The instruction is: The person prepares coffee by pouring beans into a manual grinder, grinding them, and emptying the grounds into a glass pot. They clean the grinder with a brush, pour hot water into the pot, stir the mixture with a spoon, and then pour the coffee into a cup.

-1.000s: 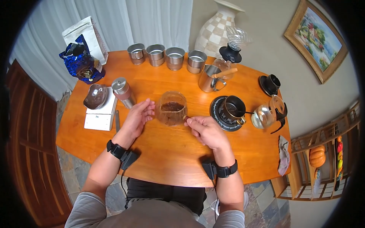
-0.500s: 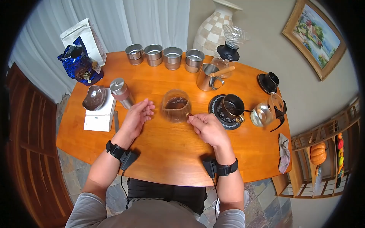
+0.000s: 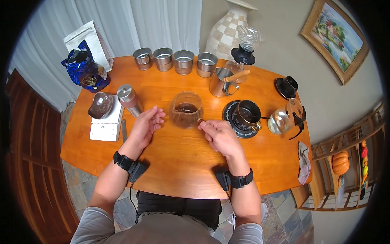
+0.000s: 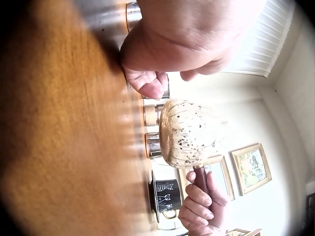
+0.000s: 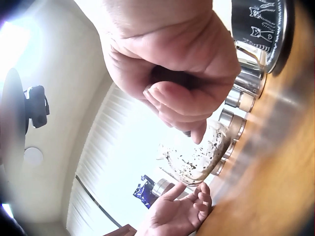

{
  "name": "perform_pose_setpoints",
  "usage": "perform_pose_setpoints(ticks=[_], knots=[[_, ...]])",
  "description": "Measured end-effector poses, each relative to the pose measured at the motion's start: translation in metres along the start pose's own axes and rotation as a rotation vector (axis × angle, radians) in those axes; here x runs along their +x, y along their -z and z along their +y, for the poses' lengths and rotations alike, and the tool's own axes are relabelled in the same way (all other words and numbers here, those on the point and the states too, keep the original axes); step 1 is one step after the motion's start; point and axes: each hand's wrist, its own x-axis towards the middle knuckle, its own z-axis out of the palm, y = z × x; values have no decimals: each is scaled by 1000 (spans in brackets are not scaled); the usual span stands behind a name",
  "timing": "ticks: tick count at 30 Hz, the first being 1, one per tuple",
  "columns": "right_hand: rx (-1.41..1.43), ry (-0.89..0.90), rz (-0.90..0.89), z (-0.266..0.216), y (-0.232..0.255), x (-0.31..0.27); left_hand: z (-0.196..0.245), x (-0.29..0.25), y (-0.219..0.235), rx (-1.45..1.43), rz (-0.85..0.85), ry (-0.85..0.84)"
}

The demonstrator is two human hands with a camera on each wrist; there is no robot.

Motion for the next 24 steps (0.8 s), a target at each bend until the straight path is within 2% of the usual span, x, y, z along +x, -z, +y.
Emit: perform_pose_setpoints(ticks=[4,6,12,13,15,18,22,24], knots=[[-139,-1,13,-1,2,0,-1,1,1,-7,-8,-4],[36,-21,-60,0,-2,-1,-1,1,1,-12,-11,-3],[-134,-27,18,0,3,2,-2,1,2,-4,-2,-1],[-134,-29,18,1,2,2,-2,2,2,-5,-10,-3],[38,-20,-65,2,-1,2,-2,2,1,1,-10,1],[-38,-8,10,1,0,1,0,0,0,9,-8,1],[-97,-18,-25,0,1,1,0,0,0,13,-14,1],[5,-2,-85,3,-2,1,0,0,-1,42,-20,-4]])
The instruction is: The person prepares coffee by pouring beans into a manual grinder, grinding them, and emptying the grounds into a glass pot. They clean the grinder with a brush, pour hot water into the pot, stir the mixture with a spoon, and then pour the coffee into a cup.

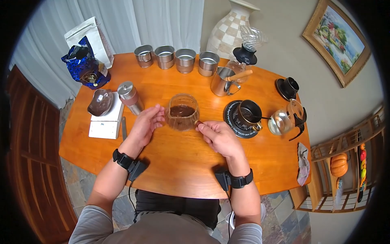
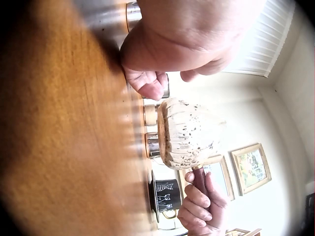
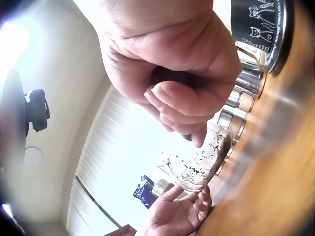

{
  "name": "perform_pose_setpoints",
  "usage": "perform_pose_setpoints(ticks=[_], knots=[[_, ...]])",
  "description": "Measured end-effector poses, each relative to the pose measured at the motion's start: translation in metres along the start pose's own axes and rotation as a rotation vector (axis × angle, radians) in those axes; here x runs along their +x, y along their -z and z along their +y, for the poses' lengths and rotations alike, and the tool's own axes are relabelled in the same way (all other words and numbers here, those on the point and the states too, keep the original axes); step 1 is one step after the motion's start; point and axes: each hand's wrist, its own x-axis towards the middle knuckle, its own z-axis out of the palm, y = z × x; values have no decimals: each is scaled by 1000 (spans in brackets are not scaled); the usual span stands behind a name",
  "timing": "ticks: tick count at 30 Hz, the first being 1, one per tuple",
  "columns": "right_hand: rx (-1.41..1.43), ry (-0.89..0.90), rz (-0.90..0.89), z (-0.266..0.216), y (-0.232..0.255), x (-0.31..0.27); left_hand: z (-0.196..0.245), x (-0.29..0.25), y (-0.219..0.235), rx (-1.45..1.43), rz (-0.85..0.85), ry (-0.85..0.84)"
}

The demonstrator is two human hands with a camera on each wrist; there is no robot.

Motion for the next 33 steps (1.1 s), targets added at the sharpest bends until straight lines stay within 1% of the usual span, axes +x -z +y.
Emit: perform_pose_setpoints(ticks=[2,4,7,9,13,15,16,18,19,21,22,24,25,27,28,30,31,33], knots=[[-29,31,-4,3,1,2,0,-1,-2,28,-3,-10],[-59,62,-7,4,-1,2,1,-4,-4,14,-108,7],[-49,64,-37,3,-4,1,-2,0,0,9,-100,10],[-51,26,-115,1,-4,-1,-2,0,0,9,-101,11],[-92,-20,-102,0,-2,-2,-2,0,1,12,-108,19],[-166,33,-28,-3,-3,-4,1,-3,-1,0,-105,18],[-167,34,-30,-3,-3,-4,3,-4,-2,-11,-102,18],[-317,186,67,-2,-2,-5,4,-5,-2,-7,-97,23],[-318,186,65,-3,-2,-6,4,-5,-2,-2,-95,28],[-570,299,160,-4,-1,-7,1,-1,0,4,-94,28],[-569,299,160,-3,0,-6,-1,0,1,11,-95,29],[-380,129,68,1,4,-1,-1,-1,1,17,-92,28],[-377,127,70,1,4,-1,-1,-1,1,21,-90,26],[88,-32,19,-3,1,0,0,-2,1,25,-85,27],[90,-31,21,-3,-1,1,1,-2,0,28,-81,27],[239,-89,36,-3,-4,2,3,-3,-1,29,-80,31],[243,-86,40,-3,-3,2,3,-4,-2,27,-74,35],[301,-136,-42,-2,-2,3,3,-3,-1,28,-76,33]])
